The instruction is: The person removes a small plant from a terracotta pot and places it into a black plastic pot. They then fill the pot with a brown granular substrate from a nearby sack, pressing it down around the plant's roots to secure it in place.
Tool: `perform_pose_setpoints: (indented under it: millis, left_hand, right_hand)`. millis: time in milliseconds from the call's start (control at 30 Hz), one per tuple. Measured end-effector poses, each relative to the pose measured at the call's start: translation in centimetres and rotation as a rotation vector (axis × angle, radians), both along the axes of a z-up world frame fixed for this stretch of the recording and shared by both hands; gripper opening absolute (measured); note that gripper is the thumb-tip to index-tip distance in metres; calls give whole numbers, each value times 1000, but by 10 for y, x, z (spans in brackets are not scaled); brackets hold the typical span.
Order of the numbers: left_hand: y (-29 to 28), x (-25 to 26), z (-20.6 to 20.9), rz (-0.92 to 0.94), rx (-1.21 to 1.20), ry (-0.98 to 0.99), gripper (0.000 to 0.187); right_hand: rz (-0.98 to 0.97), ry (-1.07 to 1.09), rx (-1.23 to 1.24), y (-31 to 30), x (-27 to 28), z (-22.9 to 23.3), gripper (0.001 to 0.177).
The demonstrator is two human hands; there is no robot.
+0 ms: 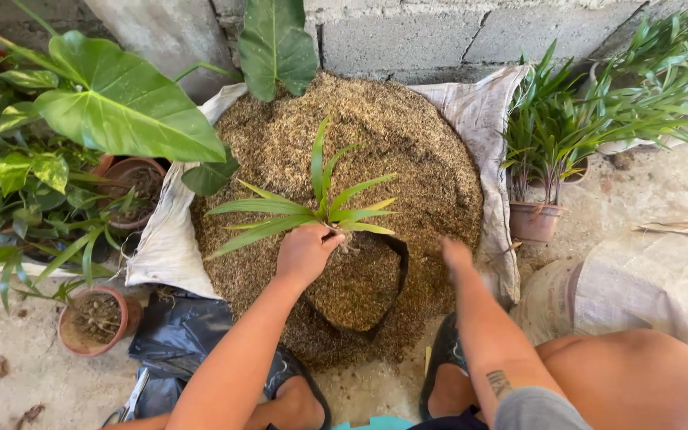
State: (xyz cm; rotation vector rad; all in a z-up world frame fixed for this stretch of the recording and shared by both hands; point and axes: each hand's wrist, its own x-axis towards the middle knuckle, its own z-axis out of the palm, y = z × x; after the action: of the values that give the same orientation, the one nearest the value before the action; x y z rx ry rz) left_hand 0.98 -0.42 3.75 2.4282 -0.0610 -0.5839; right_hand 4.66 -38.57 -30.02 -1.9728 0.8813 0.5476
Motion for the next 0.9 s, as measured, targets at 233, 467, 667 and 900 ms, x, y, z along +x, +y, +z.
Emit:
perform_pose_setpoints:
  millis: [233,467,667,900]
  left_hand:
    - [-4,8,-12,-7,13,41,51]
    - [9,3,-14,-28,53,135,52]
    - [21,0,-30,-40,60,139,48]
    - [18,-6,-15,-48,91,130,50]
  right_hand:
    - [-383,89,309,124,5,80,109]
    - [-157,-128,443,171,59,142,114]
    - [-135,-121,358,190,52,195,125]
    - [-238,-163,495,160,55,106,122]
